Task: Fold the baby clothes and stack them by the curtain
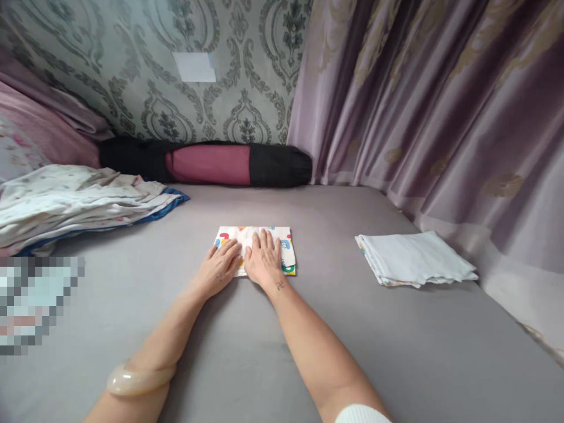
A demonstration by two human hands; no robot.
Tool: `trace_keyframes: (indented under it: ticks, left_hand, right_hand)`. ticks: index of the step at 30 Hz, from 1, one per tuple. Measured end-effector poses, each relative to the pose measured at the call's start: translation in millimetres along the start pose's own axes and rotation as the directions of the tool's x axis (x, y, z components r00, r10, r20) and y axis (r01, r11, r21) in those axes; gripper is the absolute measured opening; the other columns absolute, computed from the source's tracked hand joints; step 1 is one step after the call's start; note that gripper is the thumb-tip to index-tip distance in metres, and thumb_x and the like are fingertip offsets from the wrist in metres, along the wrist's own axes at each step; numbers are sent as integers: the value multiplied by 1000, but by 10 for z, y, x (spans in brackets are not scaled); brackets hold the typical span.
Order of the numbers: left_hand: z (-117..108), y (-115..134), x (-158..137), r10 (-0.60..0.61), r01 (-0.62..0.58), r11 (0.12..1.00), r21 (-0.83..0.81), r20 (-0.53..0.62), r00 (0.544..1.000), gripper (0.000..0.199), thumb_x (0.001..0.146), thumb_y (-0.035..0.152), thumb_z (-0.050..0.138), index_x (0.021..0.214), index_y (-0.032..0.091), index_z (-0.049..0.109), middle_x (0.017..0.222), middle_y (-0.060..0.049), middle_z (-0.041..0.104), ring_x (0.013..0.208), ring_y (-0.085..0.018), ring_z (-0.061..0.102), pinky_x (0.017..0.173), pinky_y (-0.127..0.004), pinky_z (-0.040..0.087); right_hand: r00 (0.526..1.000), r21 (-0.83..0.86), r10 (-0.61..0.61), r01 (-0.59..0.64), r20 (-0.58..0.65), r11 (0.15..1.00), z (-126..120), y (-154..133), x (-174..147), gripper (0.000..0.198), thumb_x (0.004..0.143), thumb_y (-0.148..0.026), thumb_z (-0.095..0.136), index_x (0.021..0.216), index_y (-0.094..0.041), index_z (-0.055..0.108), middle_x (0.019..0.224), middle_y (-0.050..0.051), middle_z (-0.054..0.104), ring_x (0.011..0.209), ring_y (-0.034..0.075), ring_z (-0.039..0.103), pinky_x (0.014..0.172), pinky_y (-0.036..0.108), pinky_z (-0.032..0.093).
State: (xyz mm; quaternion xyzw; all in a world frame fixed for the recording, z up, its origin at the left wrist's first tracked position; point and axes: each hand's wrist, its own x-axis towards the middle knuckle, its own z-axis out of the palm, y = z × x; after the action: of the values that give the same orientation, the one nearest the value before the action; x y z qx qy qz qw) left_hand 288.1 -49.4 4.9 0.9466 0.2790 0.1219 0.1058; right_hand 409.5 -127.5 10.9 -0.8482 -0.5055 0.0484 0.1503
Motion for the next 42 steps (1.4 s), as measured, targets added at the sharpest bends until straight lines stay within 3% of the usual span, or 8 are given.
trace_keyframes:
  ticks: [7, 11, 14, 18, 24, 30, 37, 42]
  left_hand:
    - [-47, -76, 14, -27, 22, 998, -62, -89, 996, 34, 96, 27, 33, 122, 24, 55, 136, -10, 53, 125, -21, 50, 104, -38, 38]
    - [-96, -170, 29, -359, 352, 933, -72, -180, 916, 37, 92, 36, 40, 117, 21, 63, 118, -14, 61, 112, -28, 56, 93, -41, 44]
    - [-127, -282, 67, -551, 540, 834, -111, -167, 817, 41, 88, 46, 44, 103, 20, 71, 103, -16, 64, 104, -33, 58, 88, -43, 46]
    - [-148, -413, 184, -617, 607, 784, -126, -54, 785, 47, 84, 55, 45, 94, 20, 75, 104, -19, 66, 105, -37, 58, 86, -43, 46]
    - [-151, -452, 362, -629, 629, 769, -115, 42, 776, 40, 78, 50, 55, 92, 19, 76, 103, -20, 70, 107, -38, 59, 84, -42, 47]
    - [-189, -419, 413, -652, 651, 747, -136, 39, 757, 24, 72, 37, 63, 83, 20, 75, 101, -17, 72, 104, -37, 63, 80, -41, 47]
    - [-462, -337, 388, -659, 653, 680, -333, 112, 744, 15, 70, 31, 67, 76, 18, 69, 82, -10, 72, 87, -27, 66, 66, -28, 44]
    - [-595, -355, 365, -678, 693, 556, -459, 232, 698, 19, 66, 33, 71, 62, 16, 63, 52, -1, 56, 53, -15, 52, 51, -25, 36]
  right_hand:
    - [991, 136, -31, 13, 133, 991, -231, 136, 154, 55, 95, -35, 38, 145, -13, 40, 156, 14, 30, 144, 23, 24, 116, 40, 17]
    - [981, 284, 190, -190, 27, 940, -502, 505, 279, 42, 94, -31, 39, 127, -18, 61, 129, 9, 63, 116, 19, 58, 93, 24, 41]
    - [930, 229, 358, -367, 83, 901, -608, 853, 282, 34, 90, -35, 45, 90, -17, 73, 87, 7, 73, 86, 19, 66, 66, 22, 43]
    - [886, 170, 442, -461, 139, 871, -599, 1119, 216, 29, 85, -34, 54, 71, -15, 71, 63, 6, 66, 67, 18, 63, 53, 22, 35]
    - [907, 211, 398, -419, 136, 883, -511, 1047, 207, 26, 79, -36, 64, 61, -18, 66, 68, 7, 69, 73, 20, 64, 55, 23, 38]
    - [914, 287, 384, -406, 133, 867, -438, 982, 245, 14, 69, -20, 68, 56, -18, 64, 59, 2, 64, 67, 17, 62, 54, 21, 38]
    - [901, 452, 410, -428, 143, 783, -550, 936, 171, 18, 71, -21, 65, 54, -16, 60, 44, -5, 46, 47, 8, 44, 46, 19, 30]
    - [876, 530, 438, -475, 204, 703, -647, 873, 84, 24, 70, -14, 64, 48, -16, 55, 37, -8, 37, 40, 7, 35, 42, 20, 27]
